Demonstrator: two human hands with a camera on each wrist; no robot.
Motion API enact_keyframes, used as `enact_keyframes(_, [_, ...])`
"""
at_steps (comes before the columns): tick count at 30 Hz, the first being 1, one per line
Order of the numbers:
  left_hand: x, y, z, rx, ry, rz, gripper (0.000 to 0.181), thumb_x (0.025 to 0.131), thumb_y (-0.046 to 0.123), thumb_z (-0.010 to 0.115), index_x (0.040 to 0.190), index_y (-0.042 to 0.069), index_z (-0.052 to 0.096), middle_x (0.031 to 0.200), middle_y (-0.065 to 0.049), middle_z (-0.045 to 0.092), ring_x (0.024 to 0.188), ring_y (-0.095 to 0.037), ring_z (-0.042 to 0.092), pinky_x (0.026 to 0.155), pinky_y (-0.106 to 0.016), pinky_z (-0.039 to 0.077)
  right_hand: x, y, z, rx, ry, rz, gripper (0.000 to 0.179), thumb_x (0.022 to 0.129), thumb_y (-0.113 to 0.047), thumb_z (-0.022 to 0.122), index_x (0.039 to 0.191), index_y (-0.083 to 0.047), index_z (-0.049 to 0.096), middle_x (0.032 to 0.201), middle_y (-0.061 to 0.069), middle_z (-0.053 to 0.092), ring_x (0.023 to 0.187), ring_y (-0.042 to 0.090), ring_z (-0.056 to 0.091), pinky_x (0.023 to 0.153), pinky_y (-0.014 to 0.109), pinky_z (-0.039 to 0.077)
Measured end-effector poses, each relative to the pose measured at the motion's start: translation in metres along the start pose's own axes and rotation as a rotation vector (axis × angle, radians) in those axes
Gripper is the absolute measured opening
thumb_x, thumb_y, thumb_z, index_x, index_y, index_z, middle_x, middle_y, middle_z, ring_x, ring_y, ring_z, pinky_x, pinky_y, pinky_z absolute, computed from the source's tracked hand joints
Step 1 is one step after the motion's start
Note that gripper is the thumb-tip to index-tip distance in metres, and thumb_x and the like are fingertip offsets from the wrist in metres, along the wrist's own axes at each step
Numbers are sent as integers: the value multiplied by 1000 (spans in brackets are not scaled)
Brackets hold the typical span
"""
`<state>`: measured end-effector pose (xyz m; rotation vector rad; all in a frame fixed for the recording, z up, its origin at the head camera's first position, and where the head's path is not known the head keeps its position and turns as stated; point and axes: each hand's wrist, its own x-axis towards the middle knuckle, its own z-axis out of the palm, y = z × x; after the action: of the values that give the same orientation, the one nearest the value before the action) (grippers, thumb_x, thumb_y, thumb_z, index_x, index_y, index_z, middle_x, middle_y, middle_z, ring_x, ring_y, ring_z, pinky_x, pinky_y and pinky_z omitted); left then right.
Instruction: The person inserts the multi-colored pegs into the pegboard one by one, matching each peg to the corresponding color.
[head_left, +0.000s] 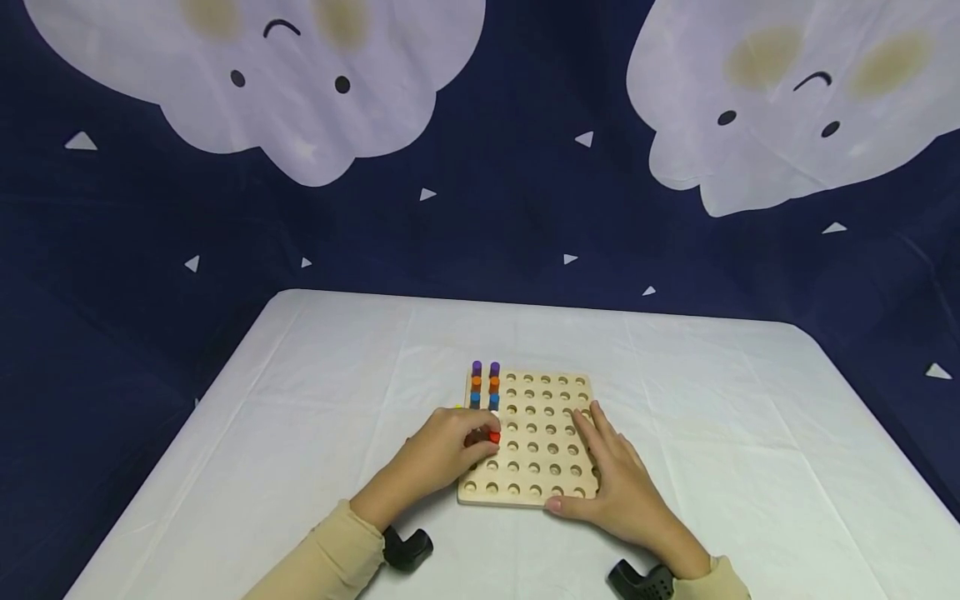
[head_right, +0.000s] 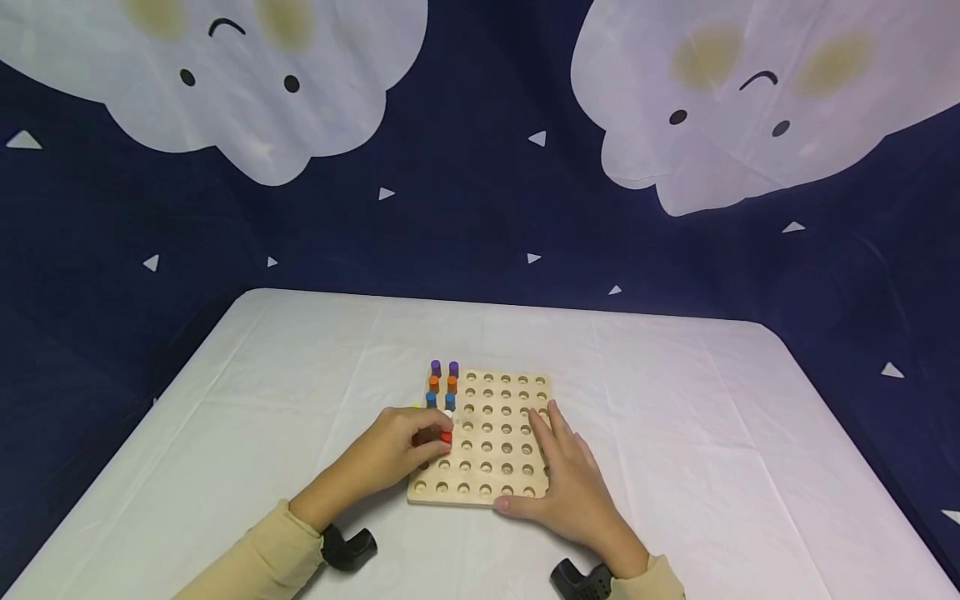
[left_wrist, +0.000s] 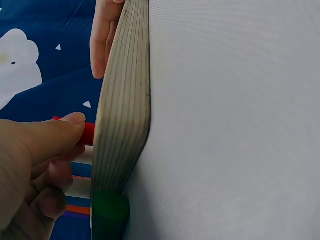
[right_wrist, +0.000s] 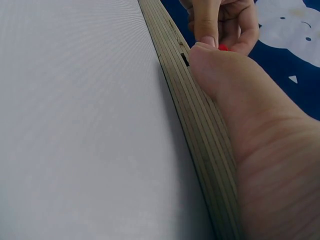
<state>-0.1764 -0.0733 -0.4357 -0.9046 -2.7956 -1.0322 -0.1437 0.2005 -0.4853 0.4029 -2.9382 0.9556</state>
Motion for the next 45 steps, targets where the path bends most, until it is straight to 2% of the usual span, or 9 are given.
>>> enact_keyframes(8, [-3,-3,-4,-40,-5,-29,21,88,15,75,109,13,69,99,4,69,80,-4,58,70,-20,50,0,1,1,-3,0,1,123,61,-77,76,159,-27,20,168,10,6,142,56,23,105,76,23])
enact_keyframes(15, [-13,-10,-20,-87,44,-58,32,84,14,80,112,14,66,95,3,66,69,-4,51,59,-20,46,1,0,-1,-5,6,-2,123,61,-77,76,159,-27,21,168,11,7,142,56,23,105,76,23])
enact_keyframes(22, [-29,-28,-41,-41,52,-225,45,79,17,84,118,14,63,102,2,67,69,-8,50,59,-21,45,1,0,-1,2,6,-8,123,62,-75,77,159,-26,21,167,12,7,143,56,21,106,76,21])
enact_keyframes(26, [-37,-37,-45,-3,52,-303,43,79,18,84,117,13,64,100,3,65,70,-9,49,60,-22,43,1,-1,-2,1,9,-12,122,63,-74,77,159,-26,21,167,12,7,142,57,22,105,76,22])
enact_keyframes(30, [-43,-41,-46,13,13,-353,36,79,19,84,111,16,67,91,6,61,71,-10,48,62,-23,42,1,-1,-2,9,3,0,122,62,-75,77,159,-27,20,168,11,6,144,56,20,107,75,20])
enact_keyframes(32, [-44,-42,-45,8,-9,-355,32,79,18,84,107,17,68,86,6,59,71,-11,48,61,-23,41,1,-1,-2,14,2,4,122,62,-75,77,159,-26,21,168,11,6,145,55,19,107,75,19])
enact_keyframes(35, [-46,-43,-44,6,-25,-322,27,80,16,83,102,18,66,81,6,56,71,-11,48,60,-23,41,0,0,-1,13,4,1,122,62,-75,77,159,-26,21,168,11,7,145,54,19,107,75,20])
enact_keyframes(38, [-47,-44,-42,6,-35,-294,26,81,14,81,100,18,64,80,7,56,70,-10,48,60,-23,42,0,0,0,11,6,-4,122,62,-75,77,159,-25,21,167,12,7,145,54,20,107,75,20])
enact_keyframes(45, [-50,-43,-42,21,-62,-281,20,87,14,76,100,18,60,77,8,54,67,-7,48,58,-23,42,-1,0,1,10,10,-11,122,62,-74,78,158,-25,22,167,12,7,144,55,21,107,74,20])
